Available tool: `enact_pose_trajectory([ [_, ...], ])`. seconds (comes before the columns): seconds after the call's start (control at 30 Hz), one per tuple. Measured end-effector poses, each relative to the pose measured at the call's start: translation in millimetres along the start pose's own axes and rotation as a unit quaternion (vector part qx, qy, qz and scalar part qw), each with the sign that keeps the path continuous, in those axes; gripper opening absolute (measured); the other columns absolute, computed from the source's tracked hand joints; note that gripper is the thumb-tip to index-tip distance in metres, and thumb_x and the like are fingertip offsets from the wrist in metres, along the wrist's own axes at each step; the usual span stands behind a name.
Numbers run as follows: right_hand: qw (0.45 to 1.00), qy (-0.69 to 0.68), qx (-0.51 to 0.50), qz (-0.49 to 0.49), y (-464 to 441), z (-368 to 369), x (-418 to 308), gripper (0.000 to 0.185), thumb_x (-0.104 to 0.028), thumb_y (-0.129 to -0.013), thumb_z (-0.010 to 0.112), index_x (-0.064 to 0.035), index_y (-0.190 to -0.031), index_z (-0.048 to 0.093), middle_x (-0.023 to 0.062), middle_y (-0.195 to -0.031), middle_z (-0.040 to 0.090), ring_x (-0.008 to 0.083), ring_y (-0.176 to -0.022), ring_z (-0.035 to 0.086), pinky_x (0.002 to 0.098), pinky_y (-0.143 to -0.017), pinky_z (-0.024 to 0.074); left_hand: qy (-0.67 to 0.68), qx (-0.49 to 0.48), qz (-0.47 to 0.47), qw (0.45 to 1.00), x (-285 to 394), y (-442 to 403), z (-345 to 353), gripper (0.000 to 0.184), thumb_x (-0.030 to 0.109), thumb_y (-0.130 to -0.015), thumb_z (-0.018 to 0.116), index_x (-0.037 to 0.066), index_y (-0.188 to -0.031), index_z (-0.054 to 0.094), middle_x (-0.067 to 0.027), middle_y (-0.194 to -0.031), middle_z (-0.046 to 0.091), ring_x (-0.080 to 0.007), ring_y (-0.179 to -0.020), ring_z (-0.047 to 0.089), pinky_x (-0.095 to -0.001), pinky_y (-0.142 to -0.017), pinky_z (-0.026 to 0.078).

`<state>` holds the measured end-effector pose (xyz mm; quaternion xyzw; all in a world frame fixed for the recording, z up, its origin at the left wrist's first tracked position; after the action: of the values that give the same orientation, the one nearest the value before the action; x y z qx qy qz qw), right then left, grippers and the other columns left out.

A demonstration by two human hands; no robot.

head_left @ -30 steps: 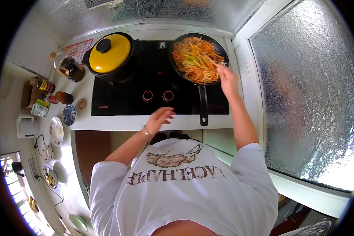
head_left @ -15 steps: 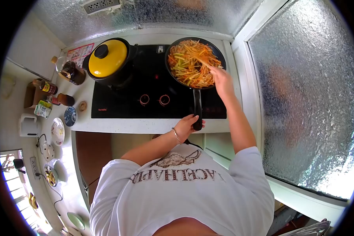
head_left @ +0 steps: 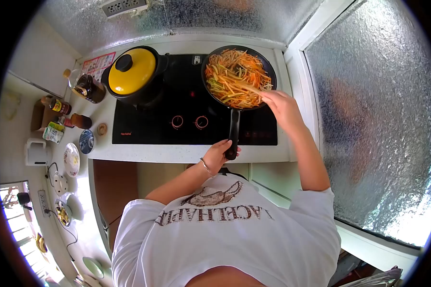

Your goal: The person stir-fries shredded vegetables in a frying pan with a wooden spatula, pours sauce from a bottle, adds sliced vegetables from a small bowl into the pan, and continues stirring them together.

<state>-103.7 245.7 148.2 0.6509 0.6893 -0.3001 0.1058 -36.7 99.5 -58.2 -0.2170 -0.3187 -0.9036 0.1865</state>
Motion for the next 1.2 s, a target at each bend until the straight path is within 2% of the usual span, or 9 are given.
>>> enact_pose_trajectory([
  [0.1,0.997,-0.004,-0.048,-0.056,3,23,-5,0.019,-0.010,-0.083,0.055,-0.0021,-0.099,0.061,0.0154,-0.093,0.062,0.0305,-0.085,0.059,0.0357,-0.075,0.0465,-0.009,-0.008,-0.001,1.000,2,3,3,0.024,0.020,-0.093,0.040,0.000,-0.101,0.048,-0.0098,-0.091,0.059,-0.0162,-0.082,0.055,-0.0273,-0.076,0.045],
  [0.23,0.993,0.050,0.065,-0.080,-16,34,29,0.016,-0.008,-0.081,0.056,-0.0017,-0.095,0.061,0.0157,-0.090,0.062,0.0307,-0.083,0.059,0.0368,-0.072,0.0467,-0.016,0.008,-0.004,1.000,2,5,2,0.024,0.021,-0.093,0.040,0.000,-0.102,0.048,-0.0099,-0.092,0.059,-0.0163,-0.082,0.056,-0.0273,-0.076,0.045],
  [0.3,0.991,-0.010,0.132,0.023,-20,15,56,0.018,-0.009,-0.081,0.057,-0.0022,-0.096,0.061,0.0157,-0.090,0.062,0.0309,-0.083,0.059,0.0364,-0.072,0.0468,-0.012,0.009,0.001,1.000,5,5,2,0.025,0.021,-0.093,0.040,0.000,-0.103,0.048,-0.0099,-0.093,0.059,-0.0163,-0.082,0.056,-0.0274,-0.077,0.045],
  [0.37,0.988,-0.011,0.157,-0.012,-31,14,54,0.018,-0.009,-0.080,0.057,-0.0027,-0.097,0.061,0.0155,-0.091,0.062,0.0310,-0.084,0.059,0.0358,-0.072,0.0469,0.002,-0.002,-0.013,1.000,2,7,3,0.025,0.020,-0.093,0.039,-0.001,-0.105,0.048,-0.0101,-0.095,0.059,-0.0166,-0.083,0.056,-0.0281,-0.077,0.045],
  [0.6,0.993,0.017,0.030,-0.109,-52,70,27,0.019,-0.012,-0.082,0.055,-0.0011,-0.096,0.061,0.0161,-0.093,0.062,0.0315,-0.086,0.058,0.0373,-0.074,0.0459,-0.005,-0.013,-0.019,1.000,1,7,0,0.026,0.018,-0.092,0.037,0.000,-0.108,0.048,-0.0108,-0.098,0.059,-0.0180,-0.085,0.056,-0.0301,-0.079,0.044],
  [0.8,0.999,-0.024,-0.025,-0.012,-29,-2,-12,0.019,-0.012,-0.082,0.055,-0.0006,-0.096,0.061,0.0158,-0.088,0.061,0.0308,-0.081,0.058,0.0358,-0.070,0.0460,0.008,-0.026,-0.012,1.000,3,4,1,0.023,0.018,-0.091,0.041,0.001,-0.105,0.049,-0.0122,-0.097,0.059,-0.0200,-0.086,0.056,-0.0313,-0.080,0.045],
  [0.9,0.995,-0.023,-0.075,-0.061,-24,29,-25,0.018,-0.012,-0.082,0.056,-0.0005,-0.096,0.060,0.0153,-0.087,0.061,0.0310,-0.080,0.059,0.0357,-0.070,0.0459,-0.010,-0.006,-0.024,1.000,1,8,-2,0.023,0.018,-0.092,0.040,0.001,-0.105,0.049,-0.0121,-0.097,0.059,-0.0200,-0.086,0.056,-0.0314,-0.080,0.044],
  [0.97,0.997,-0.036,-0.052,-0.054,-29,53,-4,0.017,-0.012,-0.083,0.055,-0.0012,-0.095,0.061,0.0152,-0.087,0.062,0.0307,-0.080,0.059,0.0356,-0.070,0.0460,-0.014,-0.006,-0.016,1.000,1,6,-2,0.024,0.019,-0.092,0.039,0.001,-0.104,0.049,-0.0119,-0.097,0.059,-0.0199,-0.086,0.056,-0.0309,-0.080,0.044],
  [1.2,0.989,-0.048,0.138,0.031,-52,11,31,0.018,-0.013,-0.083,0.056,-0.0039,-0.098,0.061,0.0152,-0.091,0.062,0.0300,-0.082,0.060,0.0346,-0.072,0.0470,-0.009,-0.004,-0.016,1.000,3,8,-2,0.024,0.019,-0.092,0.039,0.002,-0.105,0.048,-0.0112,-0.097,0.059,-0.0185,-0.084,0.056,-0.0297,-0.078,0.044],
])
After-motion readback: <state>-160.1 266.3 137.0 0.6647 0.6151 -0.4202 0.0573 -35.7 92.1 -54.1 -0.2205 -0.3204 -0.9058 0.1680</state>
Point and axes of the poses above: each hand's wrist, its own y-axis away from the middle knuckle, its own z-axis out of the palm, x = y × z, the point moved 10 cm from there along -y, towards the middle knuckle
